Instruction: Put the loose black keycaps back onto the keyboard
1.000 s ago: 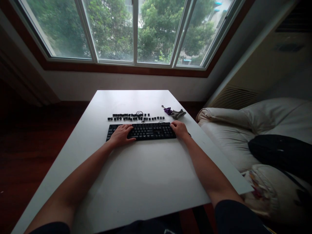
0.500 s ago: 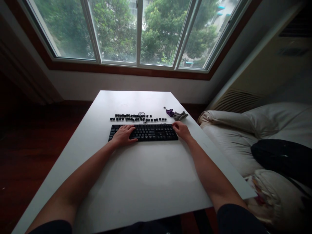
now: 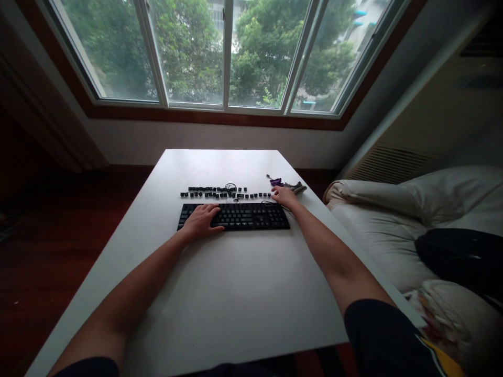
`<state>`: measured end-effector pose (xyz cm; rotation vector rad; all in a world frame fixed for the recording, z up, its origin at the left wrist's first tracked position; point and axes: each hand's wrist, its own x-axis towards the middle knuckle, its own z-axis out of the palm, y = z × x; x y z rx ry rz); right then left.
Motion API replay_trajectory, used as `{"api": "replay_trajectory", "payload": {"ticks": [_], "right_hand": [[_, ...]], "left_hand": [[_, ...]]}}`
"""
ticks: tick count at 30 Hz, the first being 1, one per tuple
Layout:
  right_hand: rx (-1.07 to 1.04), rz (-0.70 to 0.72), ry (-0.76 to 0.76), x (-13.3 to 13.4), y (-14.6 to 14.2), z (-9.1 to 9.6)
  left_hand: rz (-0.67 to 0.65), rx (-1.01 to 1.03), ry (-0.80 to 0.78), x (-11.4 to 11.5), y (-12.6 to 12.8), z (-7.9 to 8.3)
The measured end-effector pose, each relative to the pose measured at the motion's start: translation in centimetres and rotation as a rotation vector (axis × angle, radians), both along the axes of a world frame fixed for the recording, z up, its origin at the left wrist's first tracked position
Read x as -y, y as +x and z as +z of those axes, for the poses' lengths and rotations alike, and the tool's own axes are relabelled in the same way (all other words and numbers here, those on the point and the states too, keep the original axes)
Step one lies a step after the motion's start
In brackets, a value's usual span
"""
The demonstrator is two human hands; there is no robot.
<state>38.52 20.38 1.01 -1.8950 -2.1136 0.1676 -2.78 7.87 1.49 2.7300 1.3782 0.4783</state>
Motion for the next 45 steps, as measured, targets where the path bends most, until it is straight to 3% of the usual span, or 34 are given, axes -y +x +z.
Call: {"api": "replay_trajectory", "payload": {"ticks": [10, 19, 25, 31, 45], "right_hand": [[0.151, 0.004, -0.003, -1.4, -1.2, -0.4], [0.052, 0.102, 0.07, 1.4, 0.3, 1.1], [-0.063, 0.287, -0.065, 3.9, 2.7, 1.7], [-0.162, 0.327, -0.134, 5.6, 2.8, 2.3], [0.071, 0.377, -0.07, 6.1, 1.5, 2.6]], "left_hand": [[0.001, 0.006, -0.008, 0.1, 0.0, 0.2], [0.0, 0.009, -0.007, 0.1, -0.2, 0.0], [-0.001, 0.009, -0.01, 0.0, -0.1, -0.3], [0.0, 0.012, -0.004, 0.1, 0.1, -0.3], [-0.001, 0.006, 0.001, 0.1, 0.1, -0.3]]}}
